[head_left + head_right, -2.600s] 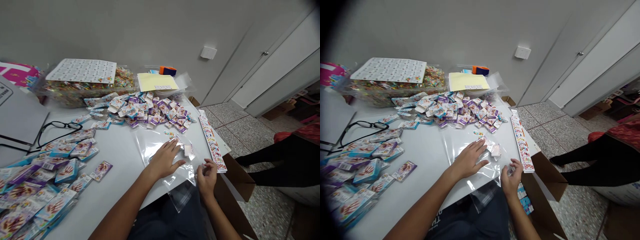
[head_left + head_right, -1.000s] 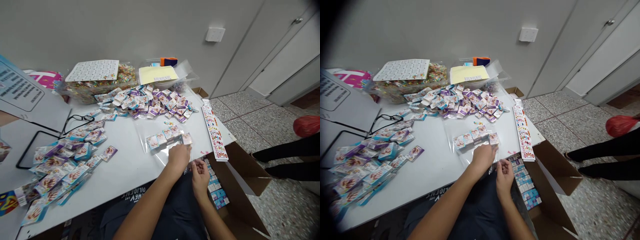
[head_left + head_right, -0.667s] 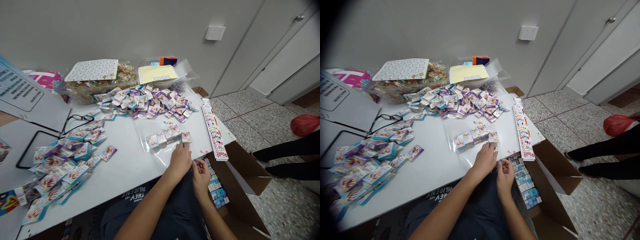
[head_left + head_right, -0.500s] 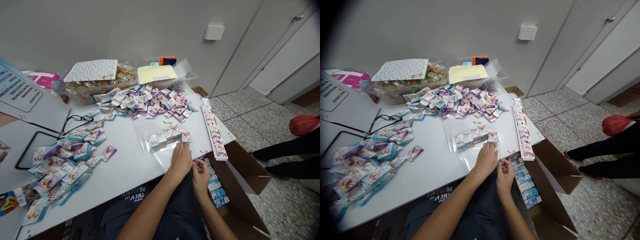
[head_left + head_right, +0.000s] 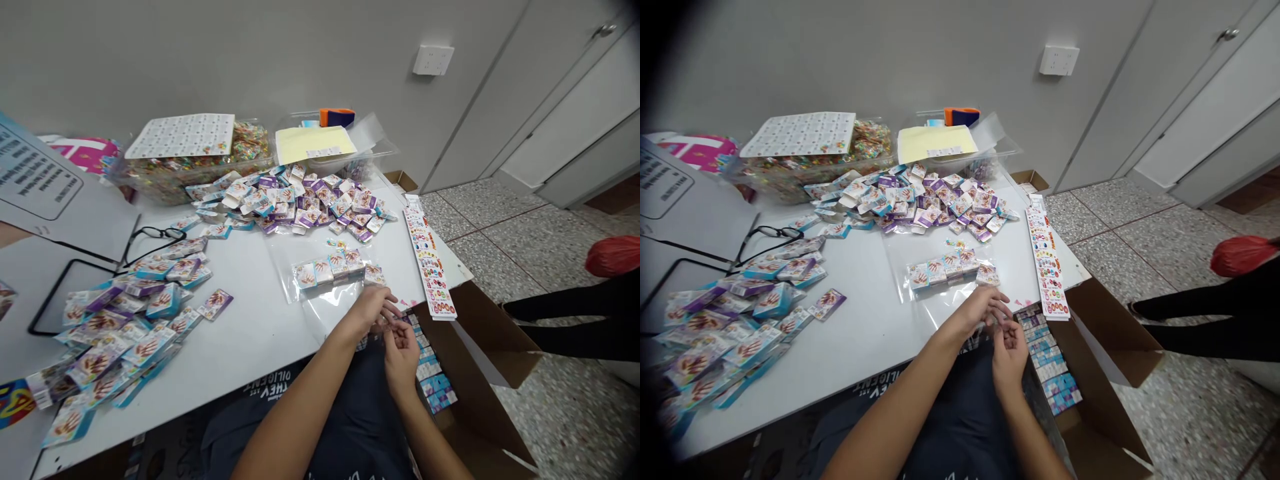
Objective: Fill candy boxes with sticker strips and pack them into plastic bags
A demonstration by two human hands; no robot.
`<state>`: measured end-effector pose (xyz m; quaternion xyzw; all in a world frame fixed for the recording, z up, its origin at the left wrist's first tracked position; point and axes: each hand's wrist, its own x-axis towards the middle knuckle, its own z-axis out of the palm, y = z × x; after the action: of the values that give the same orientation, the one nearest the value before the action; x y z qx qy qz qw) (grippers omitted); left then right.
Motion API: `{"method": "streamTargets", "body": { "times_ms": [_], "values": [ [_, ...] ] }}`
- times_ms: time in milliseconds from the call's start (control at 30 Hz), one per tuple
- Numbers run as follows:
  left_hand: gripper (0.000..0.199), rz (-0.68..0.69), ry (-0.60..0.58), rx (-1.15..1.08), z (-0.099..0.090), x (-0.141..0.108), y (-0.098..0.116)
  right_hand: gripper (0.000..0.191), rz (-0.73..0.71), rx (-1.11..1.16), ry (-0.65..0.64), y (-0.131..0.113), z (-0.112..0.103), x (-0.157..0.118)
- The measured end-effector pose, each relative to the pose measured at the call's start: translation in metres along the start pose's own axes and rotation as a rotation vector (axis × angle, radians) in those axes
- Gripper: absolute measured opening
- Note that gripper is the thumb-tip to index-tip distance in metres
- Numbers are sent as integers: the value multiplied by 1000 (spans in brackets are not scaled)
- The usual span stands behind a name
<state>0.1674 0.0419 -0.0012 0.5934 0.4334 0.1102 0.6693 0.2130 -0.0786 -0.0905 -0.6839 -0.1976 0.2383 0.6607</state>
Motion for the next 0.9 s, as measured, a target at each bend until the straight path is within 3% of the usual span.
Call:
{"method": "streamTargets", "body": {
  "times_ms": [100, 233, 333, 633, 900],
  "values": [
    [35, 8, 46, -203, 5, -10, -8, 34, 15, 5, -6, 1, 0, 0],
    [25, 68, 242, -342, 13, -17, -22, 35, 19, 19, -30, 3, 0, -1],
    [23, 93, 312, -419, 19, -9, -29, 35, 11, 8, -20, 4, 0, -1],
    [26, 132, 302, -562, 29, 16, -23, 32, -14, -18, -16, 1, -2, 4],
    [12, 179, 297, -624, 29, 14, -27, 31, -17, -10, -12, -3, -1, 11]
  ]
}}
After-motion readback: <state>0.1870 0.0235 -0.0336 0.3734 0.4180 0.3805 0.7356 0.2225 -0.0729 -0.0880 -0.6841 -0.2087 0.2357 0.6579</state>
